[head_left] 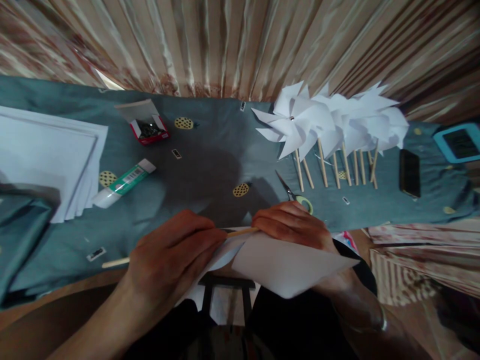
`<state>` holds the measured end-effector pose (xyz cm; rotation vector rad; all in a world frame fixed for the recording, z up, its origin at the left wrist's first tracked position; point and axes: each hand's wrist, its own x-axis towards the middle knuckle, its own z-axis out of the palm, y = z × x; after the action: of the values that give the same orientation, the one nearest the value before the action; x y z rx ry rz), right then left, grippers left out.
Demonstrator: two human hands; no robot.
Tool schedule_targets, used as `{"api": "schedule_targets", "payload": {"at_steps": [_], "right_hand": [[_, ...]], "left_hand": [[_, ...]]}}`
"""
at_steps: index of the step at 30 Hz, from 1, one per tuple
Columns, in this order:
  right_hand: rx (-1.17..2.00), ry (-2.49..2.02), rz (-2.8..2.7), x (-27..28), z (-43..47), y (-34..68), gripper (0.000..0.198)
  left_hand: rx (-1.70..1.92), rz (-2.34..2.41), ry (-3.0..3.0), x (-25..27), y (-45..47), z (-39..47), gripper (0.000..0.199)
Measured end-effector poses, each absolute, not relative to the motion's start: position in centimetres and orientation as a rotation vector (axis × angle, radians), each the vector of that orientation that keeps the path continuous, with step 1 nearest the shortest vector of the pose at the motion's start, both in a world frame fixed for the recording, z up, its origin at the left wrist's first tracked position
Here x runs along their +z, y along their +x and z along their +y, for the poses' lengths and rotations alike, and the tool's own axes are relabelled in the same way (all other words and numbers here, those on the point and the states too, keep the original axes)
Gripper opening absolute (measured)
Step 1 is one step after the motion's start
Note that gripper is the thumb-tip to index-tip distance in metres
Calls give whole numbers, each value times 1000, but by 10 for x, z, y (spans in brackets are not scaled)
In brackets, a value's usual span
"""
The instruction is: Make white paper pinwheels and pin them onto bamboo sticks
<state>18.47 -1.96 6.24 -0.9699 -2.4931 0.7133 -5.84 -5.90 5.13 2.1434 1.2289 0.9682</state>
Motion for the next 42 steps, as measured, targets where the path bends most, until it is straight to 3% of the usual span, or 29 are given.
{"api": "schedule_targets", "payload": {"at_steps": [13, 23, 30, 36, 42], "right_hand": [[698, -927, -2565, 60, -20, 184, 33], [813, -1005, -2788, 89, -27, 193, 14], [817, -905, -2919, 121, -33, 196, 12], [751, -813, -2882, 105, -38, 197, 19], [693, -874, -2961, 88, -20, 184, 11]], "left_hand": [[880, 1210, 2105, 42, -59, -62, 19], [974, 1183, 2008, 45, -38, -85, 21], [1063, 1165, 1754, 51, -21, -113, 15], [1215, 1227, 1435, 30, -5, -142, 11], [1269, 1303, 1064, 3, 10, -144, 12]]}}
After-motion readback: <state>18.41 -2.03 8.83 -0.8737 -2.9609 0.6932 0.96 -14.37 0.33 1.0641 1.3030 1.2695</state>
